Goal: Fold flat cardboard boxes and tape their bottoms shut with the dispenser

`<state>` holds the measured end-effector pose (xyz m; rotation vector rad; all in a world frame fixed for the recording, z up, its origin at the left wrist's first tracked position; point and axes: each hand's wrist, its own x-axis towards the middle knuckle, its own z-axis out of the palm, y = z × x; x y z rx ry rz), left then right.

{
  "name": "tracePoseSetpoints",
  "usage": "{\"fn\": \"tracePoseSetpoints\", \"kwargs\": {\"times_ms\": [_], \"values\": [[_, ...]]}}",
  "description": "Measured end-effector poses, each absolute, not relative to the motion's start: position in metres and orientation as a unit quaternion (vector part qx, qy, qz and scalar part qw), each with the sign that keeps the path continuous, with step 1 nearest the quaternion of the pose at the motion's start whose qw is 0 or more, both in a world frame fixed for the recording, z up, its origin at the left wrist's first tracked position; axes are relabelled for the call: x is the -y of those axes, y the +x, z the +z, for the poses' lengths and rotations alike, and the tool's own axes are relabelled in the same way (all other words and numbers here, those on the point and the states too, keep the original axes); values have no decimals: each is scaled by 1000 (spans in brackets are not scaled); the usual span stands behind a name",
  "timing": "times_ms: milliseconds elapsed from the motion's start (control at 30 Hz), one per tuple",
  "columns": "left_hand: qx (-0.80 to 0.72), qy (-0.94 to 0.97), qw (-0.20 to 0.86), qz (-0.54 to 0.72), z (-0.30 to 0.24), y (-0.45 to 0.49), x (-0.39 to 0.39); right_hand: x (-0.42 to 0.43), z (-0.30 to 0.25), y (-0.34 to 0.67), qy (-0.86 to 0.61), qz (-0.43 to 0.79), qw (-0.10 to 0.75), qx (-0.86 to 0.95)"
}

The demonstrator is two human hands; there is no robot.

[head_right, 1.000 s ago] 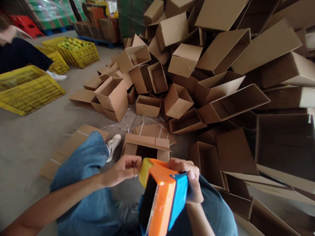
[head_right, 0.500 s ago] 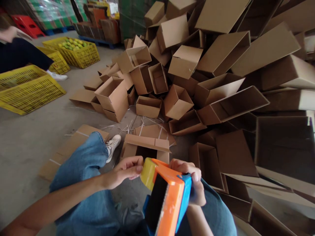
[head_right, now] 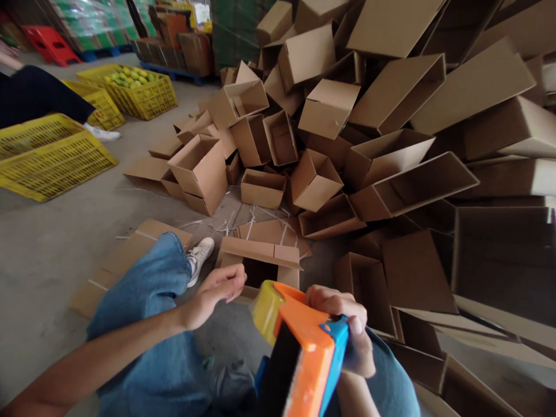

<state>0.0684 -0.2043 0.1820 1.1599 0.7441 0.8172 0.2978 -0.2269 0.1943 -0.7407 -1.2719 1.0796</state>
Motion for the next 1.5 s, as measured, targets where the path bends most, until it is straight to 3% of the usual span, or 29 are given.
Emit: {"fn": "tracePoseSetpoints", "kwargs": {"times_ms": [367, 600, 833, 1033, 1500], "values": [[-360, 627, 611, 323, 179, 77, 210, 227, 191, 294, -315, 453, 601, 578], [-395, 742, 436, 320, 177, 83, 210, 232, 175, 300, -326, 414, 579, 622], [-325, 681, 551, 357, 179, 79, 211, 230, 187, 297, -325, 448, 593, 585], [-271, 587, 700, 303, 181, 73, 205, 229, 192, 296, -313, 449, 593, 590], [-285, 620, 668, 298, 179, 79, 206, 231, 190, 297, -278, 447, 609, 593]]}}
